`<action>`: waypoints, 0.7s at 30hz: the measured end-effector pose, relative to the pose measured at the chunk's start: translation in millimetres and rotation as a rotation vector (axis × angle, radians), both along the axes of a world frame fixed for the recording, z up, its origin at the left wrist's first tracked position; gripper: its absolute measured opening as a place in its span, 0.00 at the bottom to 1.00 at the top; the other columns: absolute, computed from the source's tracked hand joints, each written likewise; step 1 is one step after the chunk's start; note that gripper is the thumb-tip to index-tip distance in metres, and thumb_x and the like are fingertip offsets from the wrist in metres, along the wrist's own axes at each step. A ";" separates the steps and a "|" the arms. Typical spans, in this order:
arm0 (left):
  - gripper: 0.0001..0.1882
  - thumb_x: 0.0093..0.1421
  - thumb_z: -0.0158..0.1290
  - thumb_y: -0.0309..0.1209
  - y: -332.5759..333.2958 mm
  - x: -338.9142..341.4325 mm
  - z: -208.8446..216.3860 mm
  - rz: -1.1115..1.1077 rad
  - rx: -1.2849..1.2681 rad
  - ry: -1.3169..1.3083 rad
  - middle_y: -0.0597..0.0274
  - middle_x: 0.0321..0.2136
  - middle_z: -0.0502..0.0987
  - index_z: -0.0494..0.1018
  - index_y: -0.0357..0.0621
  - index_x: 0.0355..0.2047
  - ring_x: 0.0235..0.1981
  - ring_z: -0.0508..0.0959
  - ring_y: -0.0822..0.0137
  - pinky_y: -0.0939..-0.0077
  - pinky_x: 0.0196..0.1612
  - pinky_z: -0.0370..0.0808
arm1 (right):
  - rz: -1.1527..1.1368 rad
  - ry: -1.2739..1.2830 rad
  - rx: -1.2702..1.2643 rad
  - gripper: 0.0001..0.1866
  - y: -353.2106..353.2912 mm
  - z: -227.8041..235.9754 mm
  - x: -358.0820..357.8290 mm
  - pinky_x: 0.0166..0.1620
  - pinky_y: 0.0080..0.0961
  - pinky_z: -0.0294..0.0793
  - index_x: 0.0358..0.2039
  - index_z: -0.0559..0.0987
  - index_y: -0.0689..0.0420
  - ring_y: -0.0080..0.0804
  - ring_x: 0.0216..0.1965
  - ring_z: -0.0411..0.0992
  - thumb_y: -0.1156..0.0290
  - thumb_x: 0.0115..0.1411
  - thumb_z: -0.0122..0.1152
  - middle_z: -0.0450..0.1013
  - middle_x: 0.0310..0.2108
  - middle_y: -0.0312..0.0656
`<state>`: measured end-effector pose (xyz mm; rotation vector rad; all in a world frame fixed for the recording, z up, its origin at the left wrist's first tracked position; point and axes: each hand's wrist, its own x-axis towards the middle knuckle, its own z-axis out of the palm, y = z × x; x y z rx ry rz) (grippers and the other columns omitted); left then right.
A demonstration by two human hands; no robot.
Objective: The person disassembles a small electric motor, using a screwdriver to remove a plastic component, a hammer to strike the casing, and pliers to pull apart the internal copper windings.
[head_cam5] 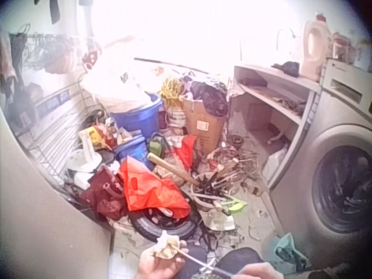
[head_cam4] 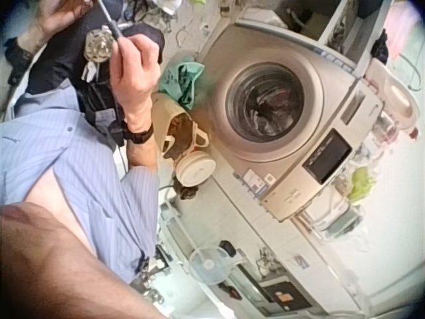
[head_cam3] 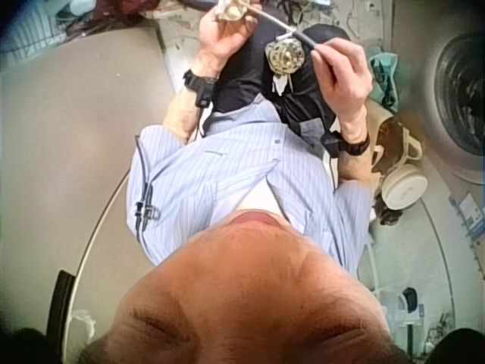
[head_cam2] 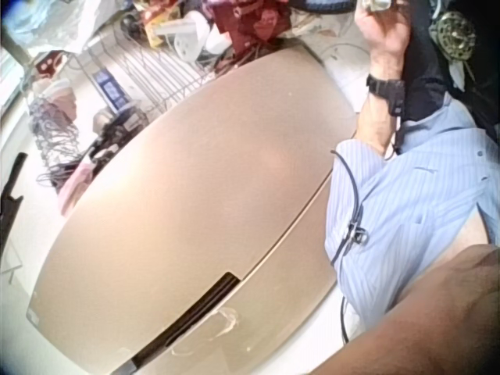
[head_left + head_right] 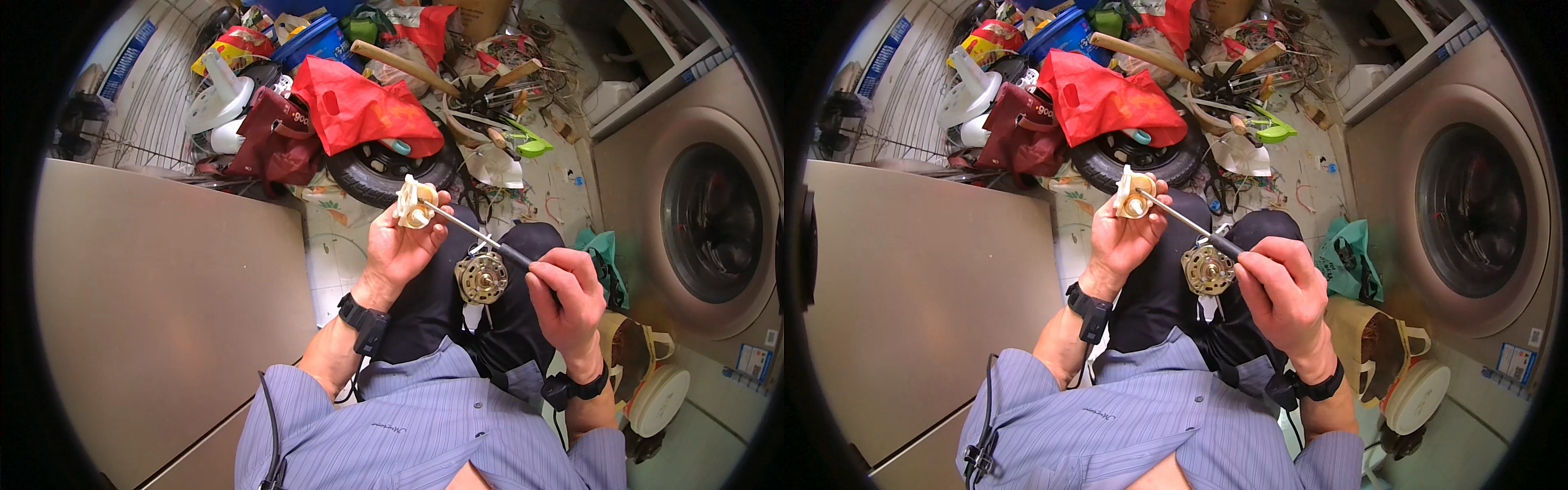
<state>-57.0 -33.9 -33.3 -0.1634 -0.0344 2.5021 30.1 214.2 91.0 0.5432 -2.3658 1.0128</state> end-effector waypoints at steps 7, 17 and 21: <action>0.22 0.75 0.38 0.35 2.4 -0.7 -1.1 0.037 0.085 -0.022 0.40 0.55 0.73 0.67 0.29 0.58 0.54 0.77 0.46 0.58 0.53 0.82 | 0.004 0.001 0.021 0.11 -1.7 -0.3 4.9 0.28 0.27 0.76 0.37 0.81 0.62 0.36 0.29 0.76 0.82 0.53 0.71 0.75 0.34 0.44; 0.22 0.75 0.37 0.34 5.5 -0.8 -1.5 0.052 0.101 -0.034 0.37 0.56 0.73 0.69 0.26 0.57 0.56 0.77 0.44 0.55 0.57 0.81 | -0.028 0.003 0.010 0.10 -3.9 -2.1 10.4 0.28 0.27 0.75 0.36 0.81 0.62 0.36 0.28 0.75 0.82 0.53 0.71 0.74 0.34 0.44; 0.22 0.75 0.38 0.34 6.6 -1.3 -0.6 0.060 0.075 -0.021 0.37 0.56 0.73 0.67 0.27 0.58 0.56 0.77 0.44 0.55 0.56 0.81 | -0.054 -0.026 -0.008 0.09 -4.3 -0.9 10.0 0.28 0.27 0.75 0.36 0.81 0.62 0.37 0.28 0.75 0.82 0.54 0.70 0.74 0.33 0.45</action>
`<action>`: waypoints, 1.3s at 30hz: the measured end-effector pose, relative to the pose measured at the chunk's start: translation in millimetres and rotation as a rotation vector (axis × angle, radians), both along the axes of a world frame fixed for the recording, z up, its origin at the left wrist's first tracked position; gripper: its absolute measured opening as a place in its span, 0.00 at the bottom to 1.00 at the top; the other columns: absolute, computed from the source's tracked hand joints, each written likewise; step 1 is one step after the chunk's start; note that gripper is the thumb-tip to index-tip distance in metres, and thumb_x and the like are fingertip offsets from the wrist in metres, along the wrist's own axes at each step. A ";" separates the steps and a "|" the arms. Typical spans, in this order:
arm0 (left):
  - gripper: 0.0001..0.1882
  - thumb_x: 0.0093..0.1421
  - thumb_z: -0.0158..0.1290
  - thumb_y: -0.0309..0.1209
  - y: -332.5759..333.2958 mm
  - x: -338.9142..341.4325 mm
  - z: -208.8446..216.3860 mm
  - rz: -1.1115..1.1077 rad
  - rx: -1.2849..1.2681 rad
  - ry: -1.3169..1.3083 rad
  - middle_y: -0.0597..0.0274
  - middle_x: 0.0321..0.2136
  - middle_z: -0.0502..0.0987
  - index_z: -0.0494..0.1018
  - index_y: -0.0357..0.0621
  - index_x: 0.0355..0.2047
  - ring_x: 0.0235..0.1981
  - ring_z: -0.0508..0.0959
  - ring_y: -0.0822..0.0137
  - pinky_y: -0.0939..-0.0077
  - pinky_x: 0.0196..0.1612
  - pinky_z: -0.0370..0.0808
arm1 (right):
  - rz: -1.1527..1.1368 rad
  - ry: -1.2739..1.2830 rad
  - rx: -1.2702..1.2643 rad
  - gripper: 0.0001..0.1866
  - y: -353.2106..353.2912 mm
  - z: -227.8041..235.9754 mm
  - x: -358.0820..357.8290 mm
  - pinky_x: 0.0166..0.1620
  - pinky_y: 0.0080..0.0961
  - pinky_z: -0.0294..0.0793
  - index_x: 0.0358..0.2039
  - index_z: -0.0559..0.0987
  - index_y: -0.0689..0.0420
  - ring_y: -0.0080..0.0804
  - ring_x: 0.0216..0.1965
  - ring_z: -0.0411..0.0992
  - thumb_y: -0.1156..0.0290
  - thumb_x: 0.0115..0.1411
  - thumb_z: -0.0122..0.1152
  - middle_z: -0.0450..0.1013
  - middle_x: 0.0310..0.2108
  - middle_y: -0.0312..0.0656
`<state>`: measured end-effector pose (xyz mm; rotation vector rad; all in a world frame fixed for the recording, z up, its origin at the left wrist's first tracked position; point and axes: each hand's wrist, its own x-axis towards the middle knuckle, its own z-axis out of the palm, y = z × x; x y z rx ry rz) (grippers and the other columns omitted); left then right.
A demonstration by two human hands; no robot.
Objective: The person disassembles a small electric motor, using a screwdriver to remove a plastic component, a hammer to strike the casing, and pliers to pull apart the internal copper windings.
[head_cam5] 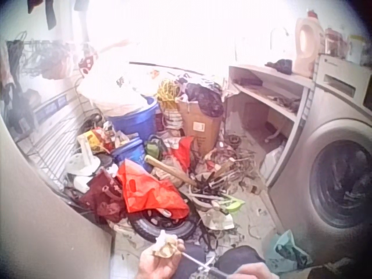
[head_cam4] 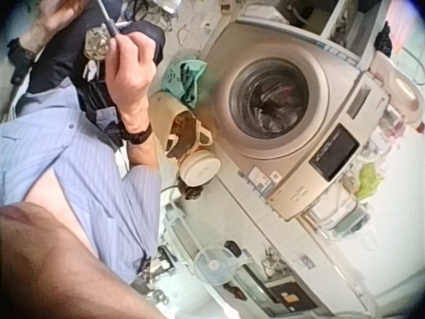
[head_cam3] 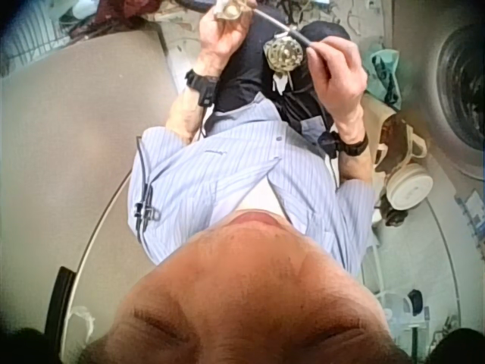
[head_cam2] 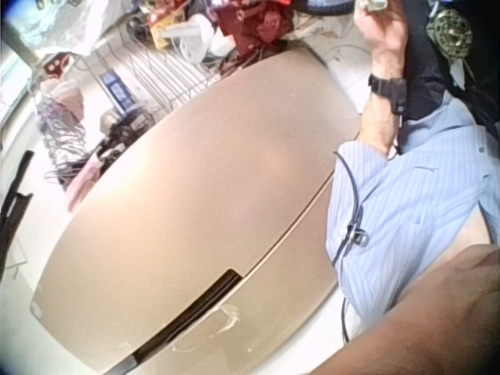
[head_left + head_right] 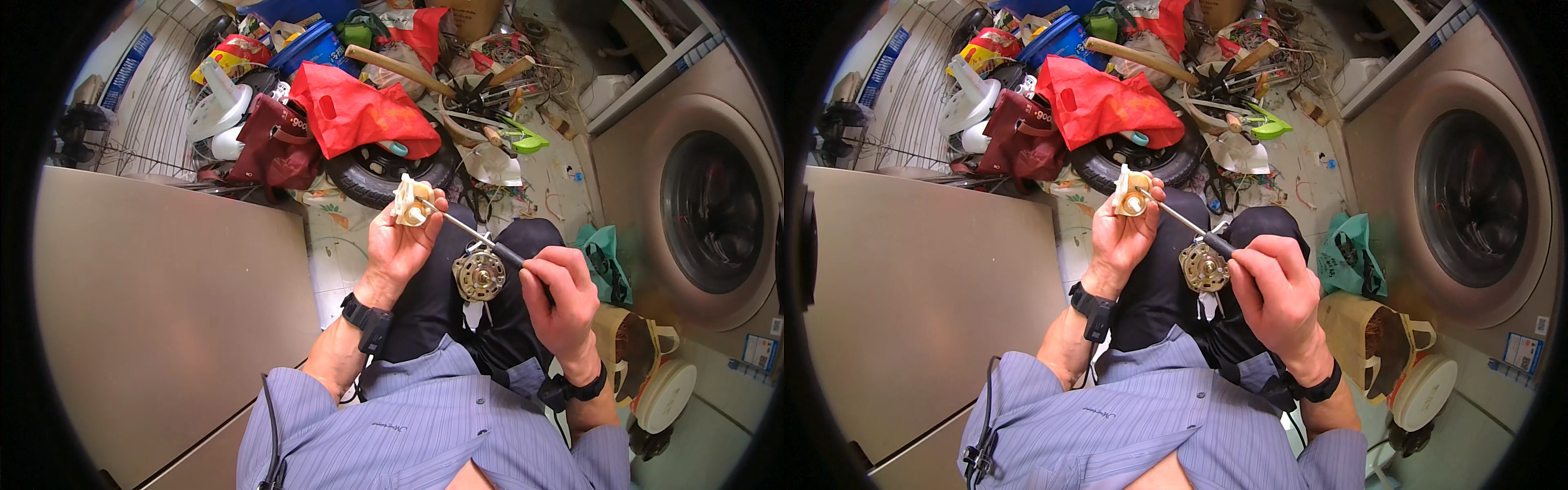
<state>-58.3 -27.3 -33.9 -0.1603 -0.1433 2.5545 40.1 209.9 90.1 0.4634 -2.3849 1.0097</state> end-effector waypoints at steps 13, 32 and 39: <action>0.21 0.72 0.41 0.33 -9.4 -18.5 16.8 0.068 -0.546 0.445 0.30 0.57 0.72 0.64 0.43 0.63 0.54 0.78 0.37 0.50 0.55 0.79 | 0.138 -1.228 -0.883 0.13 23.6 -15.8 -2.3 0.22 0.14 0.59 0.49 0.79 0.64 0.11 0.20 0.62 0.70 0.69 0.57 0.73 0.26 0.31; 0.21 0.73 0.46 0.52 1.2 -10.3 12.1 0.046 -0.465 0.230 0.53 0.40 0.79 0.75 0.48 0.46 0.40 0.82 0.56 0.54 0.48 0.81 | 0.054 -1.084 -0.690 0.12 -3.6 -12.8 11.2 0.28 0.19 0.68 0.45 0.81 0.65 0.19 0.23 0.68 0.71 0.66 0.58 0.75 0.25 0.36; 0.20 0.73 0.46 0.50 -1.4 -7.1 4.2 0.021 -0.469 0.211 0.52 0.40 0.79 0.75 0.49 0.46 0.39 0.81 0.57 0.53 0.48 0.81 | 0.069 -0.165 0.365 0.12 -7.5 -5.0 10.6 0.21 0.31 0.69 0.42 0.79 0.64 0.31 0.17 0.70 0.76 0.56 0.62 0.66 0.21 0.40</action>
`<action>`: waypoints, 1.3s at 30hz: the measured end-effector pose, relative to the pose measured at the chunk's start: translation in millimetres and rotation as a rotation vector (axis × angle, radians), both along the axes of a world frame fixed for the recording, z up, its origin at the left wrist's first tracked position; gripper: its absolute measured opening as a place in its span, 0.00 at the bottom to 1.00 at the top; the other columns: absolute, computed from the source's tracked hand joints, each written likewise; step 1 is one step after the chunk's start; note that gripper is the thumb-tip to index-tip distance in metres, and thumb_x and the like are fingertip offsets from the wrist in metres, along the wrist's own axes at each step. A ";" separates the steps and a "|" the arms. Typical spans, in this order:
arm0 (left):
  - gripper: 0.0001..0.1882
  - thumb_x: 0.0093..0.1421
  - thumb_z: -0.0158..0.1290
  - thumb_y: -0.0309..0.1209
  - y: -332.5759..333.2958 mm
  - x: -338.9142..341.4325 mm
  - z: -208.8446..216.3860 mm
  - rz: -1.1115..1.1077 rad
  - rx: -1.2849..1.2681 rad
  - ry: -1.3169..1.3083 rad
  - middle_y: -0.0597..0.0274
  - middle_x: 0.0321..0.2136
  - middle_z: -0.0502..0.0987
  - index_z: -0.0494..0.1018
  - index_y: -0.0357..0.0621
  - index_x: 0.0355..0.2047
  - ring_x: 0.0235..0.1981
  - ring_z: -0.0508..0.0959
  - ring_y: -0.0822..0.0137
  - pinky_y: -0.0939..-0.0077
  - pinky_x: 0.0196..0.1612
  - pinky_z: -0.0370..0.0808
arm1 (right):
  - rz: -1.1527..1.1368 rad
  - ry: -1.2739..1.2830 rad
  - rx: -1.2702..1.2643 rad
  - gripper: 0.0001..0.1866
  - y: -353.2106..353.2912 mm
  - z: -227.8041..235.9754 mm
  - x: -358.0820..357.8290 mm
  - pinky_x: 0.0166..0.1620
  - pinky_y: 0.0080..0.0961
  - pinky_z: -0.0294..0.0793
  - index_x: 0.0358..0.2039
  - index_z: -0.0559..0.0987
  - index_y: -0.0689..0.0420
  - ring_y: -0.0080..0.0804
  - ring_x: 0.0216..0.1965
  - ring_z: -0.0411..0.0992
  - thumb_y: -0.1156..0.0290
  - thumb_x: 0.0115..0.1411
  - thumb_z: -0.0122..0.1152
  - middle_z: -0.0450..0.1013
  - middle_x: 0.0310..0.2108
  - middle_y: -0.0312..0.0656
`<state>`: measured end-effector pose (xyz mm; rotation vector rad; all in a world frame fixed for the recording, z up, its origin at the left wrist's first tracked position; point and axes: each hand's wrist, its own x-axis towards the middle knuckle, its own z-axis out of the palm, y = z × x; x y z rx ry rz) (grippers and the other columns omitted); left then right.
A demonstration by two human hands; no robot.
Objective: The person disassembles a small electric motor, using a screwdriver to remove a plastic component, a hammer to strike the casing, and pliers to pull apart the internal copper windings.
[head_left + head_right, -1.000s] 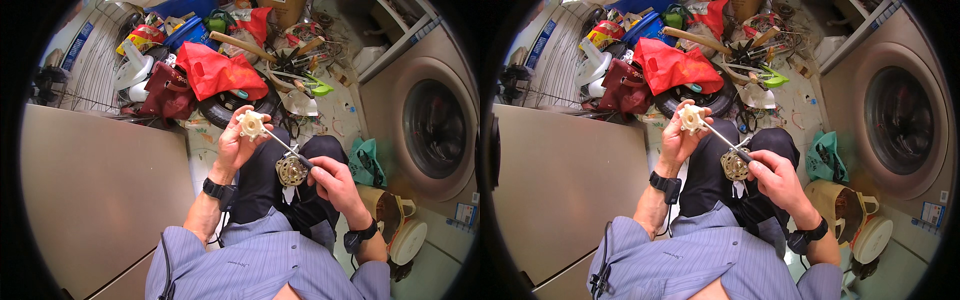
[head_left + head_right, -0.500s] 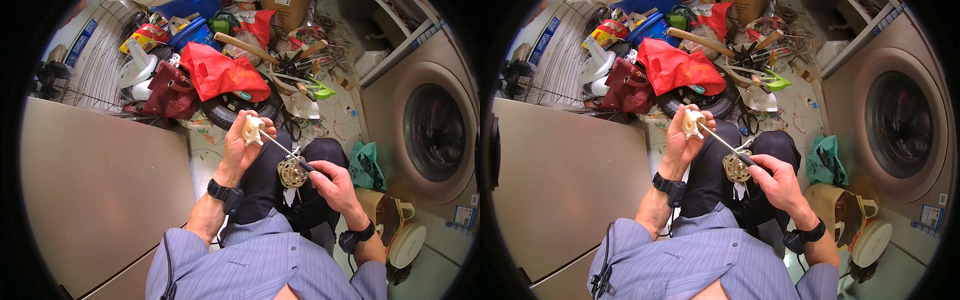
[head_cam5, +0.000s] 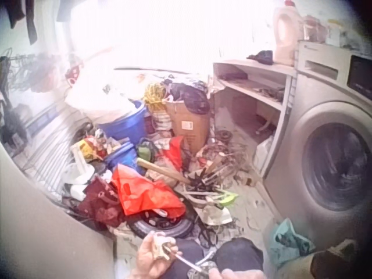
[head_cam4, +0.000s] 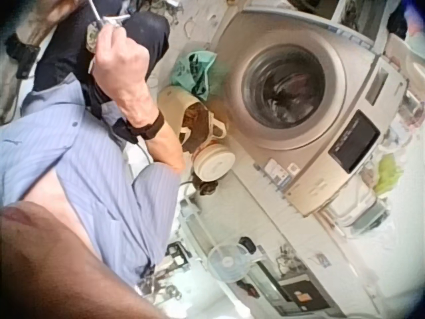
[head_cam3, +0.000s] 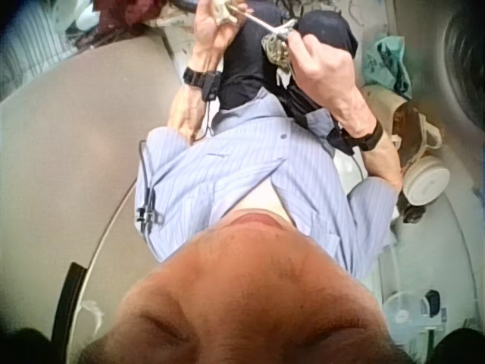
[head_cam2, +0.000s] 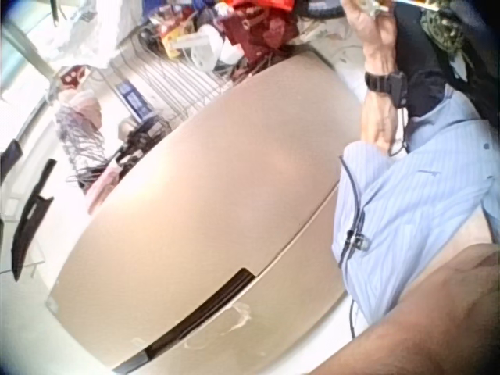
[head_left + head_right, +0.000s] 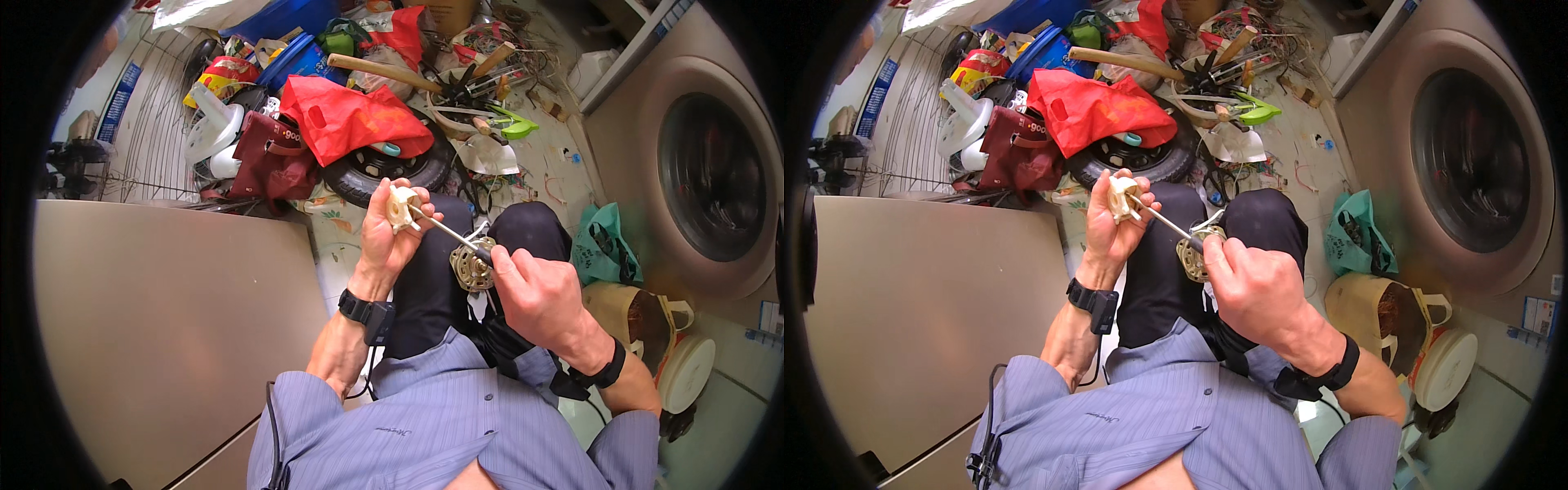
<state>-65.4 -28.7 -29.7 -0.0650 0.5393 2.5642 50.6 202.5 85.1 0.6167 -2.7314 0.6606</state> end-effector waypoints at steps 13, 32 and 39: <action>0.18 0.70 0.54 0.46 9.6 2.7 20.7 0.094 -0.123 0.199 0.53 0.46 0.80 0.75 0.46 0.49 0.46 0.79 0.58 0.63 0.54 0.75 | -0.141 -0.636 -0.724 0.12 23.4 -15.7 0.2 0.40 0.24 0.76 0.46 0.81 0.66 0.27 0.34 0.77 0.75 0.64 0.60 0.81 0.34 0.45; 0.29 0.60 0.64 0.23 27.8 18.4 61.7 0.219 -0.906 0.929 0.55 0.47 0.78 0.64 0.41 0.59 0.44 0.79 0.69 0.75 0.46 0.78 | -0.177 -1.111 -1.291 0.10 66.5 -35.8 6.1 0.20 0.14 0.53 0.42 0.82 0.66 0.15 0.18 0.59 0.74 0.66 0.58 0.68 0.21 0.32; 0.22 0.64 0.62 0.27 27.7 13.9 56.3 0.188 -0.591 0.675 0.55 0.46 0.78 0.67 0.39 0.55 0.43 0.79 0.69 0.75 0.47 0.78 | -0.009 -0.212 -0.571 0.13 52.8 -43.3 6.4 0.23 0.23 0.65 0.46 0.82 0.64 0.26 0.19 0.67 0.80 0.60 0.65 0.71 0.23 0.38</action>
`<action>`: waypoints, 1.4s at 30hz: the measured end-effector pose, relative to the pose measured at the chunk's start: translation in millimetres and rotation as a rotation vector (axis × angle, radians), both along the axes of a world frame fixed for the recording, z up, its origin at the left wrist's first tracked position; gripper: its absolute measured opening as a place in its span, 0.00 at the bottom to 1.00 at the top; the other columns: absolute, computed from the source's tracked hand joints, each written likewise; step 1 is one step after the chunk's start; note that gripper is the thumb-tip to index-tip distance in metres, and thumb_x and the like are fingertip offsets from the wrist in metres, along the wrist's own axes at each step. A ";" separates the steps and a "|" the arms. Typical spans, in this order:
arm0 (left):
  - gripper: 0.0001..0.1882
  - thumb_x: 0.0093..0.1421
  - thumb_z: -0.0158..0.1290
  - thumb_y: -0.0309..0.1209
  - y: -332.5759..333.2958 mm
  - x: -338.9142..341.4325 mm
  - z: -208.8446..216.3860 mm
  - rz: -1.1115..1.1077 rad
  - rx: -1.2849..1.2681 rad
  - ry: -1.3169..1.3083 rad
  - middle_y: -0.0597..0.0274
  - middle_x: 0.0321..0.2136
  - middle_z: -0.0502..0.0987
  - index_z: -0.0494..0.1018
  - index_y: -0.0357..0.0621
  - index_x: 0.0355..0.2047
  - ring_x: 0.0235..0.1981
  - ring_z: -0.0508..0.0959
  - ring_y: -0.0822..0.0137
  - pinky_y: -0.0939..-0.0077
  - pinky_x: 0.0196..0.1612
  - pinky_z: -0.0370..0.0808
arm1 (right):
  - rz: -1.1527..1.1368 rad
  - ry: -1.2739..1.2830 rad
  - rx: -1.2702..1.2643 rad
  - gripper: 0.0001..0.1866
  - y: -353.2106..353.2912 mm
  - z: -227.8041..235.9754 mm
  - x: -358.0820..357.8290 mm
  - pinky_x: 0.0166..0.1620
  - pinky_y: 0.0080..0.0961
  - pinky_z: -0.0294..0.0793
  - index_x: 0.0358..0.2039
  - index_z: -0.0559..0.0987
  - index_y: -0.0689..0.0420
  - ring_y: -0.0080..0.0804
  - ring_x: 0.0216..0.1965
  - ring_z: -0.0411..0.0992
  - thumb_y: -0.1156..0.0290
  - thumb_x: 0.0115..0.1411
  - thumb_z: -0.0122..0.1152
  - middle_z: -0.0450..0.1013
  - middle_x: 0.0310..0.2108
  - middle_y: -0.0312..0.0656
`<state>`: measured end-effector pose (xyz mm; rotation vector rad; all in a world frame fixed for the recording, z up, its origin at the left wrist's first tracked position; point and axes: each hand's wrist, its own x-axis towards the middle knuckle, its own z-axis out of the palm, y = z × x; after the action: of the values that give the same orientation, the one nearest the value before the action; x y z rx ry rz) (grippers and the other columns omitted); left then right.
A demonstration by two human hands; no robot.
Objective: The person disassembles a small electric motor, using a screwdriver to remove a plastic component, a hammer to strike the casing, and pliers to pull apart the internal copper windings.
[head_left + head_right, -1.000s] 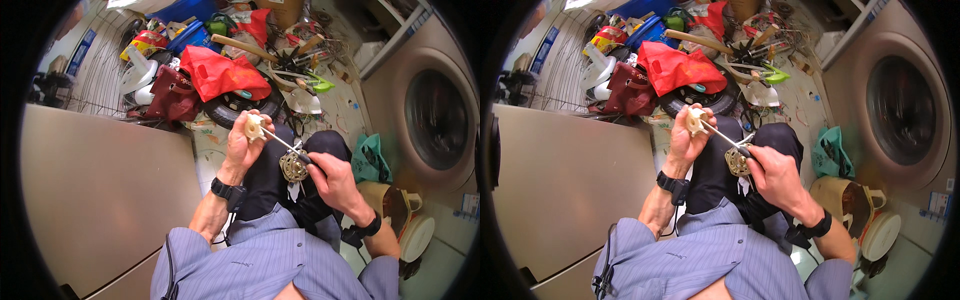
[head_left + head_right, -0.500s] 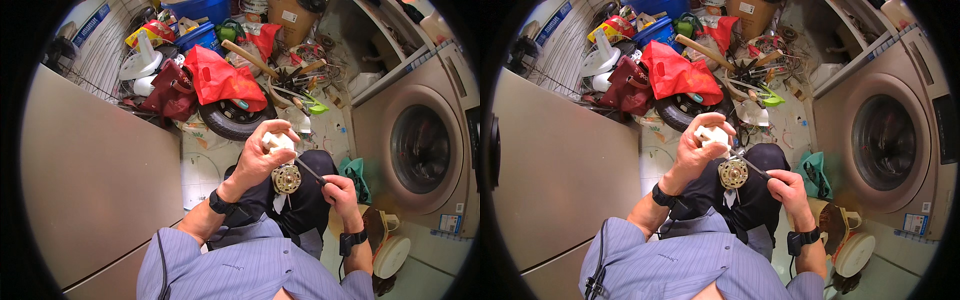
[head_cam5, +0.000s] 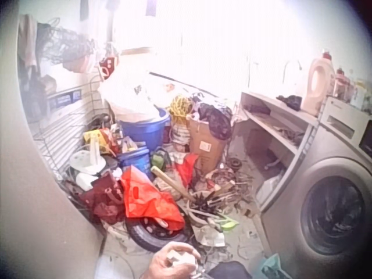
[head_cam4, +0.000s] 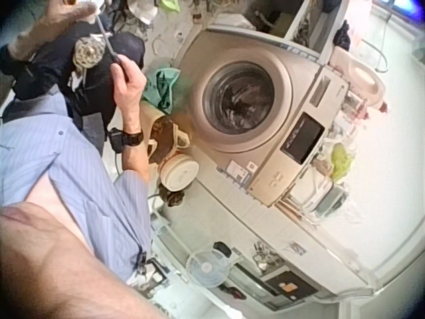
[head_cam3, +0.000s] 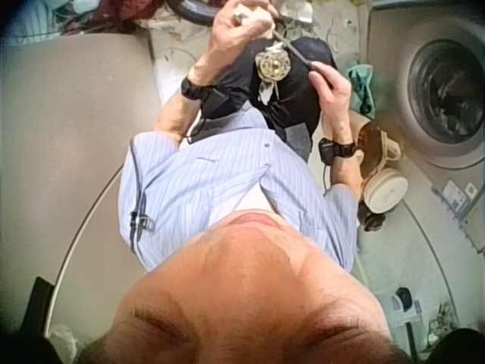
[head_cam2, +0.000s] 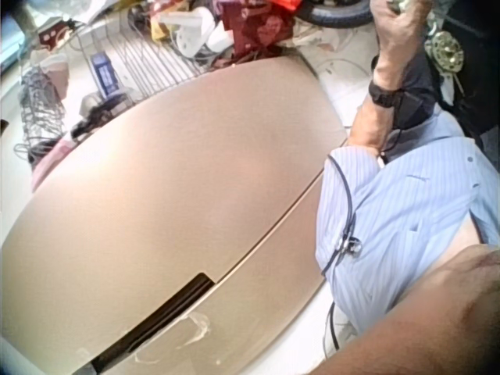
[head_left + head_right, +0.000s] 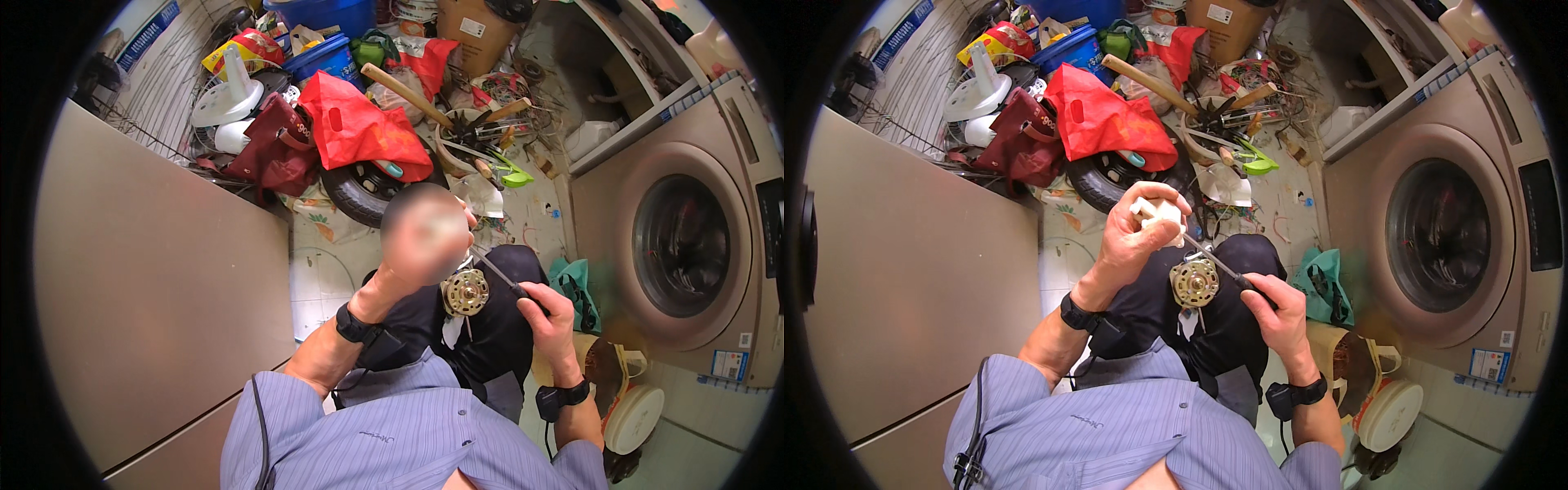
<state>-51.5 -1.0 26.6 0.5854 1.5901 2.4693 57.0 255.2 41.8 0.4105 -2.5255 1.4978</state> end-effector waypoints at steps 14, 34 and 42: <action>0.20 0.70 0.38 0.38 -0.8 -18.4 -30.6 0.125 0.403 -0.705 0.45 0.33 0.81 0.76 0.37 0.40 0.31 0.81 0.52 0.61 0.36 0.78 | -0.086 -0.022 0.270 0.11 -38.9 63.8 5.3 0.27 0.37 0.72 0.42 0.80 0.60 0.47 0.25 0.73 0.75 0.59 0.67 0.73 0.26 0.47; 0.20 0.67 0.39 0.38 6.8 -11.8 -32.0 0.304 -0.221 -0.388 0.46 0.26 0.78 0.77 0.35 0.36 0.27 0.76 0.57 0.71 0.26 0.71 | -0.048 0.222 0.636 0.07 -28.5 32.2 4.4 0.21 0.33 0.69 0.36 0.78 0.59 0.34 0.17 0.70 0.68 0.62 0.62 0.66 0.19 0.38; 0.18 0.66 0.40 0.38 0.8 -22.7 -33.5 0.027 0.322 -0.780 0.47 0.26 0.79 0.76 0.39 0.35 0.23 0.75 0.58 0.71 0.24 0.71 | -0.066 0.482 0.835 0.11 -26.2 35.0 -2.3 0.20 0.30 0.63 0.38 0.81 0.62 0.31 0.17 0.64 0.71 0.56 0.68 0.61 0.18 0.35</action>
<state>-74.2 -0.1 -6.9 -0.3552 0.9080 2.5025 54.8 229.0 76.8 0.6785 -2.5716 0.1923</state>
